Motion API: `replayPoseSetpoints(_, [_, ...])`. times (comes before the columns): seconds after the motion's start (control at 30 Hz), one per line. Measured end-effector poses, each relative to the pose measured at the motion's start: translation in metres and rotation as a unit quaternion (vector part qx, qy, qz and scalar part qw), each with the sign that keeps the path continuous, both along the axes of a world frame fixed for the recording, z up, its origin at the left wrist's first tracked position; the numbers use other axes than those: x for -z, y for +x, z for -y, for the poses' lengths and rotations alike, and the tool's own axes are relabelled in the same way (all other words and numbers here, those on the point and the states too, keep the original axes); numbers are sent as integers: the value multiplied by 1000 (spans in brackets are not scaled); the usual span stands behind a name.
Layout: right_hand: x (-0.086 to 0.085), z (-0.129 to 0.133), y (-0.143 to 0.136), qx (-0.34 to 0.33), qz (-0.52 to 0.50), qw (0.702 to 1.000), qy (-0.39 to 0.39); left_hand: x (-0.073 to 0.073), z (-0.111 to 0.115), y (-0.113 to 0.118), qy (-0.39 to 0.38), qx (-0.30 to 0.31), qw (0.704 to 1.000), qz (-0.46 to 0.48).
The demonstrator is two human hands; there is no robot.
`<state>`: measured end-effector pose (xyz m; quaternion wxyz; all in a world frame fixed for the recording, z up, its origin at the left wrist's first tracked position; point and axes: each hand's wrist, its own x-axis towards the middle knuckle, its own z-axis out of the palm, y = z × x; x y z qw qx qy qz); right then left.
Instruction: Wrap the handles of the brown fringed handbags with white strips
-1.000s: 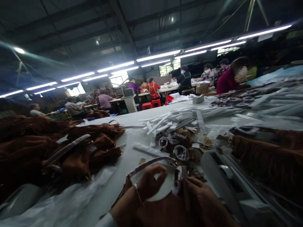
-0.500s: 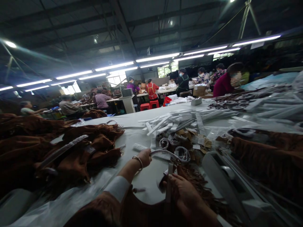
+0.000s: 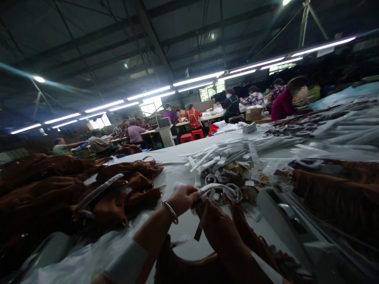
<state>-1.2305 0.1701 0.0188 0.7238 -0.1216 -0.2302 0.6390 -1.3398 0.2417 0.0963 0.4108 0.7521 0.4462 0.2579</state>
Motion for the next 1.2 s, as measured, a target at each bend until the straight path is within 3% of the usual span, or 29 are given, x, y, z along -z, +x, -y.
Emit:
replayPoseSetpoints(0.17, [-21, 21, -9, -76, -63, 995, 12, -7, 19, -6, -23, -29, 999, -1])
replayPoseSetpoints(0.37, [-44, 38, -14, -84, -85, 993, 11, -8, 33, -12, -62, -61, 996, 26])
replayPoseSetpoints(0.57, [-48, 49, -12, -76, -83, 994, -12, -17, 41, -21, -52, -29, 996, -69])
replayPoseSetpoints(0.77, [-49, 56, -9, -86, -58, 995, -3, -10, 45, -21, -98, -10, 995, 14])
replayPoseSetpoints(0.9, [-52, 60, 1, -102, -1, 995, -12, -9, 50, -19, -111, -23, 993, 23])
replayPoseSetpoints(1.0, [-48, 66, 20, -90, 104, 989, -55, -11, 53, -21, -114, -21, 991, 59])
replayPoseSetpoints(1.1, [-36, 74, 37, -73, 239, 960, -124, -14, 55, -24, -119, -32, 989, 86])
replayPoseSetpoints(1.2, [-25, 79, 43, -73, 302, 937, -159, -15, 54, -24, -126, -32, 988, 86])
